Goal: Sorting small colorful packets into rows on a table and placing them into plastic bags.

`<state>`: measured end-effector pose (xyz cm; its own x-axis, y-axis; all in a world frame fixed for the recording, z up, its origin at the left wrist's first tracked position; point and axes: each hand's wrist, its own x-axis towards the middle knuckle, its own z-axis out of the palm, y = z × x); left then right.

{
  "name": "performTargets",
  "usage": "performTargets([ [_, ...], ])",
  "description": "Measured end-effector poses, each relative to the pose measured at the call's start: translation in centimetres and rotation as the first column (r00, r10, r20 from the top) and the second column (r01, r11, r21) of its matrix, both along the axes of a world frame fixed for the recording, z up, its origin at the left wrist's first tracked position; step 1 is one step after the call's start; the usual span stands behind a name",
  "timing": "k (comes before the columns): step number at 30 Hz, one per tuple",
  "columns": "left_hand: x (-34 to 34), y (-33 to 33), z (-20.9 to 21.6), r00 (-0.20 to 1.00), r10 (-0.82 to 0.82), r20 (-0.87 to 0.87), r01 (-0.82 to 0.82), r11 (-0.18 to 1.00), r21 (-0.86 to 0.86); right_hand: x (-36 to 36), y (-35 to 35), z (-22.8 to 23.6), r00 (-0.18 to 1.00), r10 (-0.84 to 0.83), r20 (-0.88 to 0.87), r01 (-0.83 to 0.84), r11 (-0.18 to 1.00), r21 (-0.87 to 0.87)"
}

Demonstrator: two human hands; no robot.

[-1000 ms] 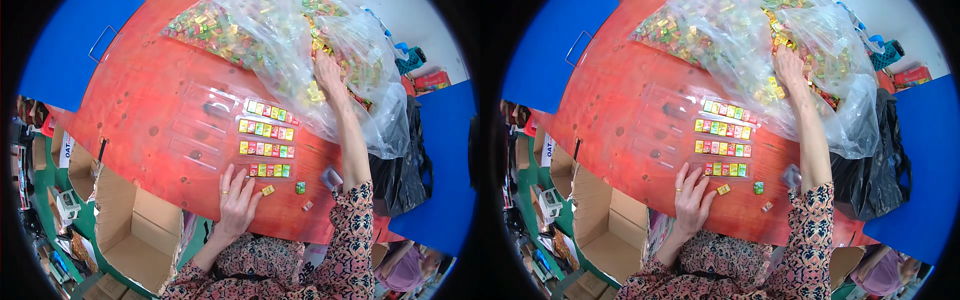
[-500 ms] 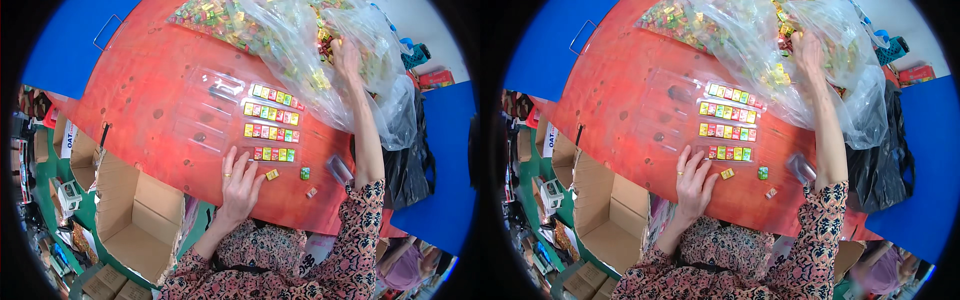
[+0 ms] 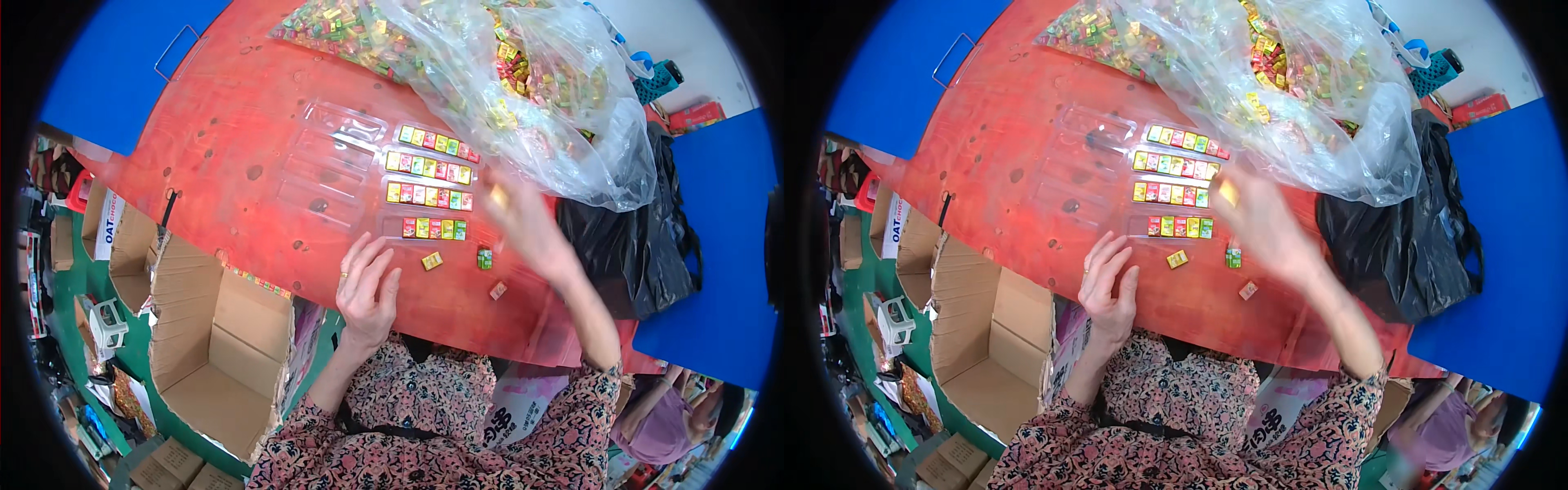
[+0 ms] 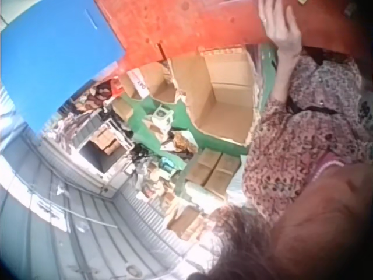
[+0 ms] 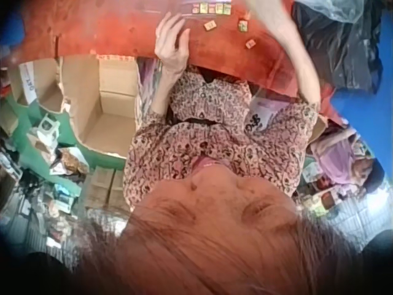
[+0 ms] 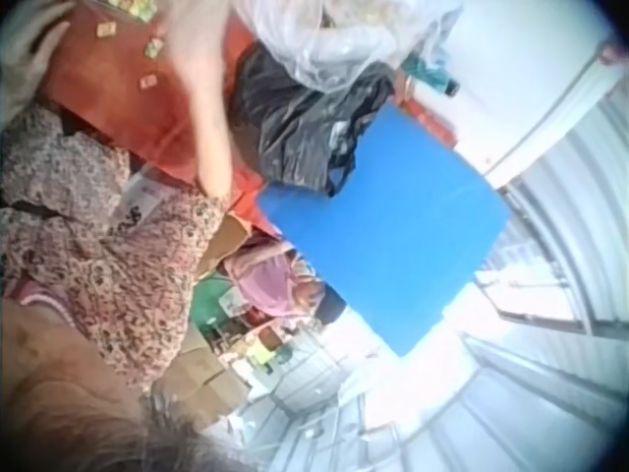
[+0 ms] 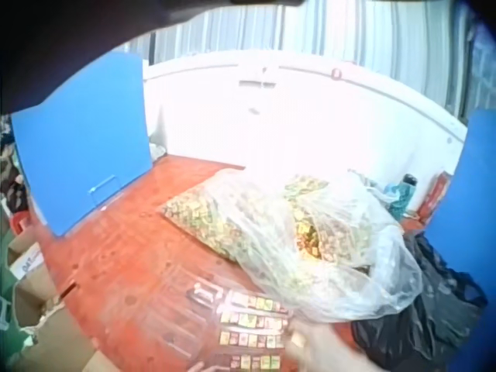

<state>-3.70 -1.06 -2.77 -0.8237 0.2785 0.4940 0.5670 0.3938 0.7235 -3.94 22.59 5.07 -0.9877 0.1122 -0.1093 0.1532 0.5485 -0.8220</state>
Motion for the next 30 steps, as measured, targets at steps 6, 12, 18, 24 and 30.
performTargets([
  [6,2.7,0.3,-0.6,0.978,-0.092,0.185,0.087,0.996,0.037,6.4,-5.4,-5.4,0.949,0.239,-0.206,-0.077,0.810,0.582],
  [12,2.7,0.8,-0.9,0.992,-0.094,0.088,0.097,0.995,-0.031,6.9,-4.7,-4.4,0.953,0.245,-0.176,-0.134,0.866,0.481],
  [18,2.9,0.9,-1.3,0.994,-0.105,-0.001,0.104,0.986,-0.130,8.6,-3.0,-3.6,0.960,0.174,-0.221,-0.071,0.911,0.407],
  [24,2.9,0.9,-1.1,0.987,-0.156,-0.028,0.150,0.977,-0.152,9.9,-2.3,-4.3,0.949,0.047,-0.312,0.067,0.936,0.345],
  [30,2.8,1.0,-0.7,0.978,-0.210,0.015,0.209,0.959,-0.190,10.1,-3.0,-4.5,0.941,0.023,-0.337,0.094,0.940,0.329],
])
